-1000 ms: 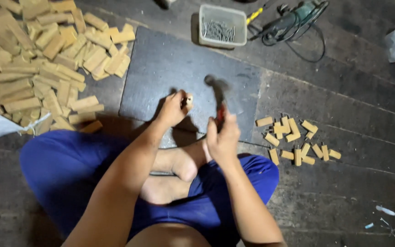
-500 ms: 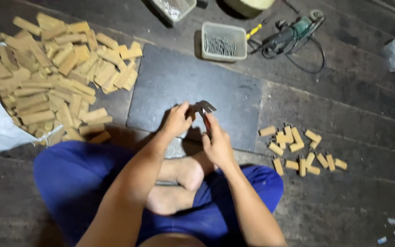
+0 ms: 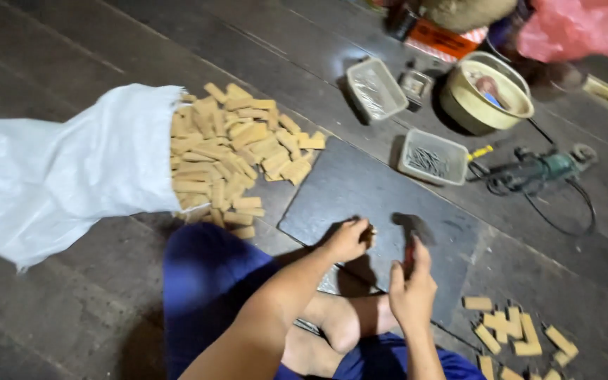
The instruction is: The person sits on the floor and repeatedly hammers nails into small wooden blocks. They pick up a block, place a nail, hammer it in, and set the finished piece aside. The process is repeated for multiple blocks.
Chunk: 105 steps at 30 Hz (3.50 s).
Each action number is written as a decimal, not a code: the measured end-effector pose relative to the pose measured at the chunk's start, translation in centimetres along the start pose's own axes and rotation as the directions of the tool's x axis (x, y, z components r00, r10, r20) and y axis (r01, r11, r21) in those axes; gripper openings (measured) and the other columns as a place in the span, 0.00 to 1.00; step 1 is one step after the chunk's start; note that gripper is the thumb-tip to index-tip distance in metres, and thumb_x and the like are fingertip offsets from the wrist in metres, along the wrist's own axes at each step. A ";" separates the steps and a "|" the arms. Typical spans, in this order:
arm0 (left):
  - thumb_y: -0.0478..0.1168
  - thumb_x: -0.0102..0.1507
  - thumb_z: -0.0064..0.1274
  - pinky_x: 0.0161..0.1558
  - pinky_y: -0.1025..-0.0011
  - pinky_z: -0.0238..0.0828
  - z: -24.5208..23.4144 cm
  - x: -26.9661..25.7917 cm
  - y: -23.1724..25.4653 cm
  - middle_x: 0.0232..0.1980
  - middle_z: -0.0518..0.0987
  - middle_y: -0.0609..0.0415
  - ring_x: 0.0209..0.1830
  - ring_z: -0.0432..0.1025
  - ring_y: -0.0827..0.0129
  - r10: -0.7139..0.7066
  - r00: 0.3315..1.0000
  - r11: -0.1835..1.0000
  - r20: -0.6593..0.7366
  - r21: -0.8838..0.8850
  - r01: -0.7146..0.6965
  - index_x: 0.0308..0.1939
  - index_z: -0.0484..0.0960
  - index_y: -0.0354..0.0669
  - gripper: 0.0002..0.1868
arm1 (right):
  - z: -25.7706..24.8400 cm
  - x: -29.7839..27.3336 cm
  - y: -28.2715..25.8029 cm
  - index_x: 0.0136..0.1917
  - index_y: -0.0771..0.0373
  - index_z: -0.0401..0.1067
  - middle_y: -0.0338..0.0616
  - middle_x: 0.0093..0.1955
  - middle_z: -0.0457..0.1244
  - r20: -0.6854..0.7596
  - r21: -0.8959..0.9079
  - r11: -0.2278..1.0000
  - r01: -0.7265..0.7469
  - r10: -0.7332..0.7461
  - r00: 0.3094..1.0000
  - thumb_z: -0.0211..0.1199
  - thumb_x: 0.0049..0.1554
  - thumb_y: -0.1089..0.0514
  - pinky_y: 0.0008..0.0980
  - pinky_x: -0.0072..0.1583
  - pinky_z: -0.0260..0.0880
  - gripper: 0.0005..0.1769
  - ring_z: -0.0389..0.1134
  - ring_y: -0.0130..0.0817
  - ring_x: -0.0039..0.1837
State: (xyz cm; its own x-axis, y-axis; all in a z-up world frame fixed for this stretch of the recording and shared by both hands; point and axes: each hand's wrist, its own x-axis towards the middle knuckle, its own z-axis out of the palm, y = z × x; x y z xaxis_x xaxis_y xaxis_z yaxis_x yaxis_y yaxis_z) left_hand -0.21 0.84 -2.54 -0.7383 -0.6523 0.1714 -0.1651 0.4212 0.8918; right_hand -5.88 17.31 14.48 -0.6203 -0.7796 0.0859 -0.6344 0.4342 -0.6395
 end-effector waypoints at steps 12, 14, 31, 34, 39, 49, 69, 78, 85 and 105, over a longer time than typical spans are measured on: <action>0.44 0.58 0.61 0.54 0.62 0.71 -1.0 0.0 0.5 0.51 0.84 0.49 0.51 0.78 0.49 -0.040 0.995 0.999 0.093 -0.026 0.043 0.49 0.78 0.50 0.16 | 2.4 1.4 1.2 0.77 0.54 0.57 0.50 0.50 0.61 -0.060 0.269 0.883 -0.385 0.414 0.908 0.61 0.51 0.57 0.40 0.52 0.63 0.40 0.62 0.43 0.41; 0.51 0.57 0.58 0.38 0.60 0.70 -1.7 0.7 2.2 0.38 0.85 0.51 0.38 0.79 0.55 -0.228 0.971 0.971 0.068 0.089 0.221 0.44 0.81 0.56 0.14 | 2.5 2.1 1.1 0.63 0.41 0.51 0.37 0.26 0.42 0.349 0.796 0.250 -0.551 0.554 0.756 0.51 0.57 0.69 0.25 0.27 0.42 0.29 0.41 0.26 0.24; 0.53 0.60 0.62 0.50 0.54 0.81 -2.6 -2.6 9.7 0.53 0.84 0.40 0.52 0.79 0.46 -0.160 0.963 0.958 0.217 -0.203 0.205 0.58 0.83 0.43 0.27 | -2.0 -1.2 7.1 0.74 0.58 0.67 0.58 0.69 0.65 0.042 0.043 0.981 -0.189 0.188 0.981 0.59 0.62 0.61 0.56 0.70 0.65 0.26 0.65 0.58 0.70; 0.50 0.58 0.64 0.53 0.54 0.78 -8.3 0.4 7.6 0.53 0.82 0.43 0.53 0.78 0.47 -0.008 0.999 0.997 0.041 0.074 0.005 0.55 0.86 0.48 0.23 | -6.5 -2.5 15.8 0.75 0.57 0.65 0.65 0.65 0.66 -0.070 -0.175 0.920 -0.351 0.344 0.936 0.63 0.59 0.59 0.61 0.67 0.66 0.31 0.66 0.65 0.67; 0.41 0.60 0.56 0.55 0.44 0.75 -16.0 6.3 -3.6 0.57 0.76 0.43 0.58 0.73 0.44 -0.121 0.976 0.825 -0.182 0.528 0.200 0.59 0.83 0.45 0.23 | -11.8 -4.5 28.1 0.77 0.45 0.64 0.66 0.59 0.70 -0.152 -0.492 0.635 -0.595 0.610 0.777 0.68 0.56 0.44 0.56 0.66 0.70 0.38 0.70 0.63 0.65; 0.47 0.60 0.58 0.49 0.50 0.76 -16.4 8.0 -9.8 0.48 0.83 0.49 0.51 0.78 0.50 -0.217 0.970 0.622 -0.114 0.749 0.227 0.57 0.80 0.53 0.21 | -5.6 17.2 15.0 0.72 0.53 0.69 0.58 0.59 0.64 -0.026 -0.496 0.846 -0.196 0.211 0.977 0.64 0.59 0.51 0.60 0.58 0.72 0.28 0.69 0.64 0.62; 0.44 0.61 0.64 0.42 0.59 0.77 -6.1 1.6 -3.4 0.41 0.81 0.48 0.40 0.78 0.52 0.094 0.967 0.987 -0.238 0.147 -0.060 0.50 0.83 0.47 0.15 | 9.0 40.0 22.2 0.56 0.46 0.80 0.54 0.48 0.72 0.271 -0.512 0.846 -0.148 0.323 0.907 0.63 0.56 0.53 0.51 0.56 0.75 0.14 0.74 0.55 0.57; 0.34 0.58 0.61 0.49 0.50 0.78 -5.4 0.5 -3.2 0.50 0.81 0.35 0.50 0.78 0.39 -0.039 0.997 0.999 -0.066 -0.033 0.036 0.62 0.78 0.41 0.26 | 2.9 25.6 14.0 0.60 0.67 0.65 0.70 0.48 0.64 -0.213 0.258 0.966 0.031 0.025 0.977 0.64 0.57 0.73 0.53 0.48 0.76 0.19 0.71 0.61 0.49; 0.44 0.54 0.70 0.47 0.59 0.78 -2.3 -1.1 -1.5 0.48 0.80 0.47 0.46 0.78 0.51 0.016 1.000 1.000 0.026 0.002 -0.016 0.59 0.83 0.52 0.28 | 6.6 9.4 9.2 0.51 0.65 0.77 0.48 0.40 0.70 -0.012 0.560 0.817 -0.138 0.175 0.985 0.72 0.53 0.68 0.33 0.43 0.75 0.11 0.71 0.33 0.39; 0.43 0.54 0.65 0.45 0.59 0.77 -1.3 -0.7 -1.4 0.43 0.79 0.55 0.44 0.77 0.56 -0.053 0.985 0.995 0.165 0.092 0.038 0.50 0.87 0.56 0.19 | 9.1 6.6 7.8 0.45 0.67 0.80 0.47 0.37 0.71 0.043 0.546 0.830 -0.117 0.111 0.993 0.76 0.51 0.68 0.30 0.45 0.71 0.08 0.69 0.28 0.42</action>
State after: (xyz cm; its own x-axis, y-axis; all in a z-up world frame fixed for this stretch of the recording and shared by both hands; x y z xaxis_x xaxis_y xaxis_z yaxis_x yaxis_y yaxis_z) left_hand 1.38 -0.16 -3.34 -0.8263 -0.5608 0.0525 -0.2525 0.4521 0.8555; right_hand -10.68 11.44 3.10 -0.6667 -0.7451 -0.0189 -0.2023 0.2053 -0.9575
